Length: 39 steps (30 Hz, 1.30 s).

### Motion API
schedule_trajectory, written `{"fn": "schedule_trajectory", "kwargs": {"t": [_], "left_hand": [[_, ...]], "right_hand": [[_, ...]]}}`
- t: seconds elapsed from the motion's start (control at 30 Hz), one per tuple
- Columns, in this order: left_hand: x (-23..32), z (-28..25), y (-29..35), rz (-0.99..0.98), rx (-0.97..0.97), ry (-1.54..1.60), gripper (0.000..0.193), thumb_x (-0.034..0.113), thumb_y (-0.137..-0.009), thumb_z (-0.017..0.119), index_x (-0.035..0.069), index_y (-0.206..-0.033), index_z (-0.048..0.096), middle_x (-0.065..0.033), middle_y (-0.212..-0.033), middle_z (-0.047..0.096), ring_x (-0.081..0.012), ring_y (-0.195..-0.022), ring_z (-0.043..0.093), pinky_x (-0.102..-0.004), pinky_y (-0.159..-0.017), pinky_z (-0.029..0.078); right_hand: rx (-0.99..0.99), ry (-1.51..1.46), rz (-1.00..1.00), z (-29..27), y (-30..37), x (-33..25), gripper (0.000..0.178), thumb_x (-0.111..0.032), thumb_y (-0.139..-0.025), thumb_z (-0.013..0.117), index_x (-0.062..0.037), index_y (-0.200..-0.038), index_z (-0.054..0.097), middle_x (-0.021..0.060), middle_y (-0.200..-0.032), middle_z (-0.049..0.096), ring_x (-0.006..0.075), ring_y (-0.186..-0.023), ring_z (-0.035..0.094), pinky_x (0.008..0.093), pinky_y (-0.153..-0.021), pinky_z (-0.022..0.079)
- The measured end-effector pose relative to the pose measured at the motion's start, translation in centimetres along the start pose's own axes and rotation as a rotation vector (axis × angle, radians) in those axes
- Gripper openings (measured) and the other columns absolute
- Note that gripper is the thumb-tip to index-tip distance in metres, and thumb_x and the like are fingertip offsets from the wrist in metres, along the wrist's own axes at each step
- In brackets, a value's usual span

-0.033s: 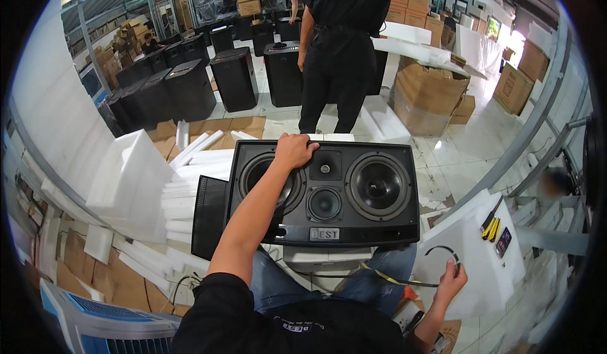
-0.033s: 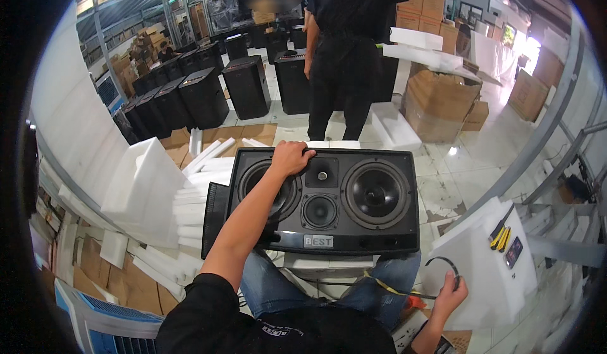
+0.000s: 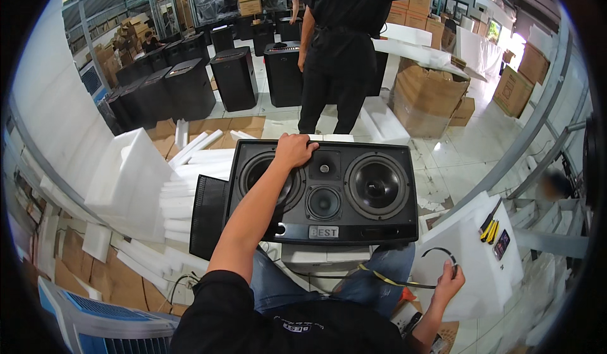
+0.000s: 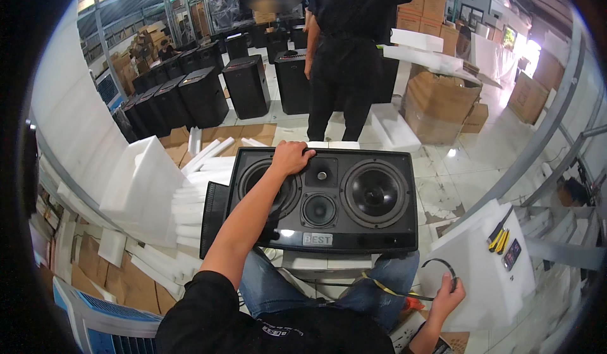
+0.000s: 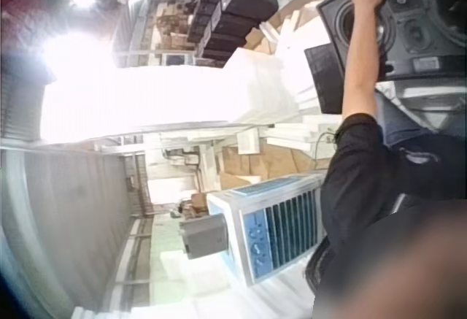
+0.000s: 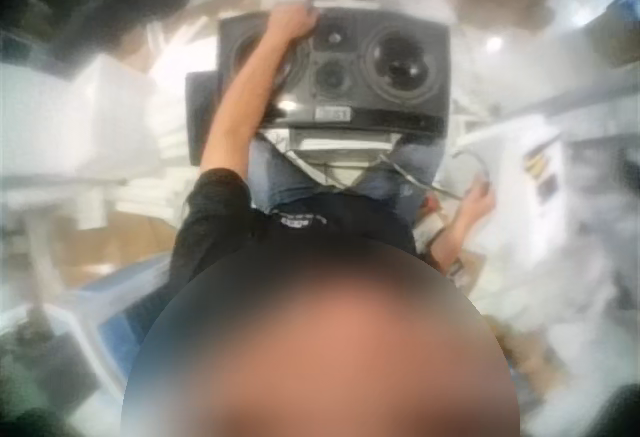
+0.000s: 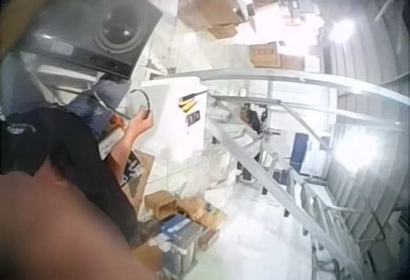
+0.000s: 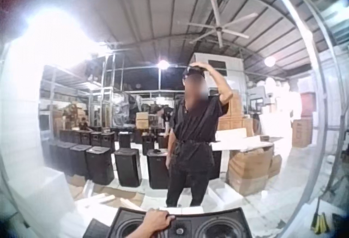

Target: The person sits on the floor and assembles a black speaker by attaching a control panel and securing it with a yellow strap. They repeatedly adjust the strap and press the speaker cones to check fit.

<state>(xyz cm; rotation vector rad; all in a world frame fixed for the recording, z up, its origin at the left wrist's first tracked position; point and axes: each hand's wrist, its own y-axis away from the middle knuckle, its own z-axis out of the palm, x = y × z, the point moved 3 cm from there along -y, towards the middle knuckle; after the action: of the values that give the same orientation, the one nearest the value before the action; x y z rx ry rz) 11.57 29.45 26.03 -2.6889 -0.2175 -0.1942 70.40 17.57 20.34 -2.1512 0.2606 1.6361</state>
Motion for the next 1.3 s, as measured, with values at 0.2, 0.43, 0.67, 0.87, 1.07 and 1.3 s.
{"fn": "schedule_trajectory", "kwargs": {"t": [0.2,0.43,0.67,0.87,1.07,1.3], "left_hand": [[-4.0,4.4,-3.4,-0.088,-0.146,-0.039,0.051,0.053,-0.1,0.054,0.007,-0.103,0.076,-0.0184,-0.098,0.075,-0.0361,-0.1,0.071,-0.0504,-0.093,0.049],[-4.2,6.2,-4.7,-0.076,-0.278,0.002,0.05,0.052,-0.1,0.054,0.008,-0.116,0.073,-0.0169,-0.112,0.074,-0.0353,-0.11,0.069,-0.0559,-0.103,0.042],[4.3,-6.6,8.5,-0.039,-0.244,1.007,0.034,0.03,-0.097,0.071,-0.001,-0.111,0.074,-0.0123,-0.104,0.075,-0.0224,-0.1,0.07,-0.0355,-0.09,0.054],[10.3,-4.6,28.3,-0.409,-0.648,1.519,0.072,0.05,-0.093,0.074,-0.004,-0.138,0.058,-0.0122,-0.123,0.069,-0.0244,-0.111,0.066,-0.0378,-0.1,0.051],[12.3,-3.5,27.5,-0.461,-0.504,1.462,0.062,0.044,-0.103,0.064,-0.006,-0.139,0.056,-0.0109,-0.115,0.07,-0.017,-0.099,0.067,-0.0294,-0.082,0.054],[12.4,-5.5,24.4,-0.559,-0.364,1.435,0.042,0.027,-0.104,0.064,-0.005,-0.131,0.064,-0.0029,-0.092,0.067,-0.0116,-0.087,0.062,-0.0264,-0.079,0.049]], "right_hand": [[-0.286,0.094,-0.202,5.9,3.0,-0.6,0.042,-0.013,-0.09,0.075,-0.0084,-0.064,0.042,-0.006,-0.058,0.04,0.006,-0.051,0.036,0.029,-0.044,0.027],[-0.884,0.137,-0.28,12.6,10.5,-6.1,0.042,-0.015,-0.08,0.084,-0.0005,-0.06,0.05,0.0064,-0.052,0.043,0.0132,-0.047,0.038,0.0328,-0.046,0.029],[-1.062,-0.044,-0.298,16.9,9.8,-10.6,0.038,-0.024,-0.086,0.083,-0.0003,-0.067,0.06,0.0092,-0.055,0.05,0.015,-0.05,0.05,0.0346,-0.051,0.04],[-1.054,-0.16,-0.233,20.4,9.6,-12.1,0.038,-0.027,-0.092,0.078,0.0004,-0.072,0.06,0.0084,-0.057,0.054,0.0142,-0.056,0.055,0.0344,-0.057,0.045],[-1.276,-0.007,-0.276,22.9,13.7,-9.8,0.035,-0.037,-0.096,0.067,-0.0031,-0.099,0.072,0.0163,-0.071,0.068,0.0349,-0.069,0.071,0.043,-0.066,0.054],[-1.234,0.037,-0.395,23.0,13.1,-9.9,0.038,-0.041,-0.094,0.069,-0.0031,-0.09,0.067,0.0167,-0.069,0.065,0.0397,-0.069,0.067,0.0467,-0.064,0.052]]}}
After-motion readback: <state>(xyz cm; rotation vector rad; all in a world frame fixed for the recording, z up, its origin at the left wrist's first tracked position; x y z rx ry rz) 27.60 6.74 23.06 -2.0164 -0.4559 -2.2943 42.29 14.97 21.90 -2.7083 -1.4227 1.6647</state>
